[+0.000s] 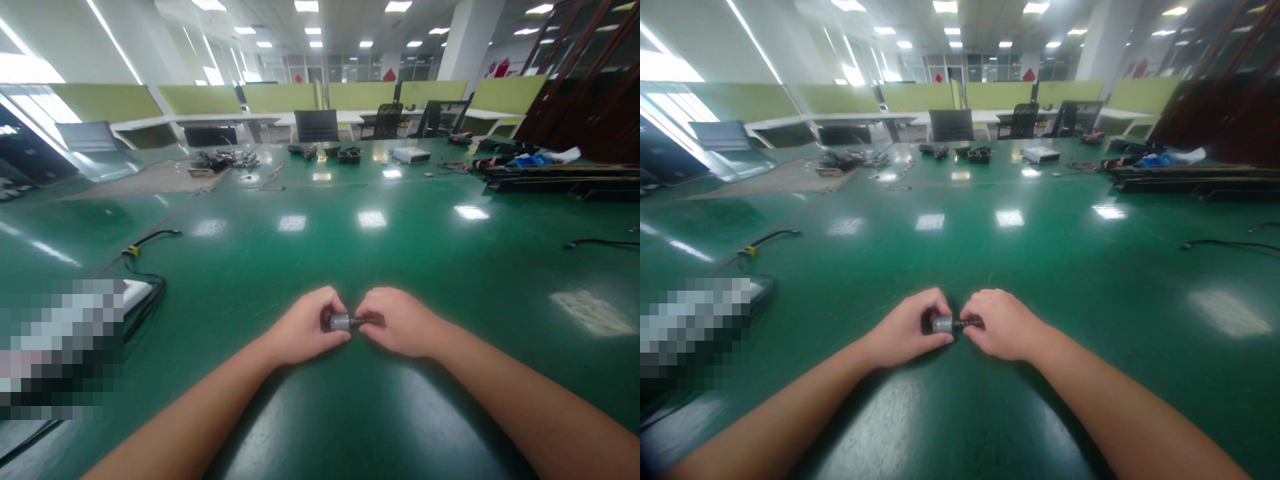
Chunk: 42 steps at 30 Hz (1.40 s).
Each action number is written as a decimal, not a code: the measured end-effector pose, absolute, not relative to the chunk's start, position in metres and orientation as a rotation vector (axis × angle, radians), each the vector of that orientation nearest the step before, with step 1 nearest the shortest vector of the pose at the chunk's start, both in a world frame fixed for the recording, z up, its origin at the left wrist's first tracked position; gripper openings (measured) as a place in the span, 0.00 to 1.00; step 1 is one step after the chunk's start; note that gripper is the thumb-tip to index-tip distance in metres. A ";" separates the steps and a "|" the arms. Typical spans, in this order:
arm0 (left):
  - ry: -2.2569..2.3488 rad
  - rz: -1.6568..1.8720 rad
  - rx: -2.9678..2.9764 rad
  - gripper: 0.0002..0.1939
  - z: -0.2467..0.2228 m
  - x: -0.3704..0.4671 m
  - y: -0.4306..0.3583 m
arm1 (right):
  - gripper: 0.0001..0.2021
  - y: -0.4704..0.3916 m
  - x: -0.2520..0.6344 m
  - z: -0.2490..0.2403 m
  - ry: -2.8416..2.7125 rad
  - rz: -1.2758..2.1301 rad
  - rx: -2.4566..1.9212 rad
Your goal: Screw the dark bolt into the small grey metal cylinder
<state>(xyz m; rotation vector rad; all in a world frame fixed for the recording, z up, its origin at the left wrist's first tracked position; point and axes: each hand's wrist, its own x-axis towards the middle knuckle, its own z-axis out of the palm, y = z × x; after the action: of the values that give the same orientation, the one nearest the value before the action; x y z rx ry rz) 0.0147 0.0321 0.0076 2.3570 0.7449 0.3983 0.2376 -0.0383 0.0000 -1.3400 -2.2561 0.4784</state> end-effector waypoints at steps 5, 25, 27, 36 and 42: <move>0.742 0.407 2.361 0.11 0.008 0.015 0.032 | 0.04 -0.038 0.239 0.000 -2.274 0.468 -1.346; 0.754 0.395 2.340 0.11 0.008 0.016 0.032 | 0.03 -0.040 0.248 0.004 -2.281 0.473 -1.407; 0.756 0.396 2.335 0.12 0.008 0.016 0.032 | 0.03 -0.041 0.250 0.004 -2.278 0.472 -1.413; 0.753 0.390 2.346 0.12 0.009 0.015 0.032 | 0.03 -0.042 0.252 0.007 -2.282 0.487 -1.431; 0.760 0.375 2.340 0.12 0.010 0.016 0.031 | 0.03 -0.042 0.254 0.008 -2.281 0.504 -1.459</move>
<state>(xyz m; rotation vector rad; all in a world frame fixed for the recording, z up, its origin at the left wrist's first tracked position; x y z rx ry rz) 0.0161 0.0312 0.0097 2.3398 0.7605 0.3750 0.2541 -0.0419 0.0083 -1.4589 -2.2807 0.5035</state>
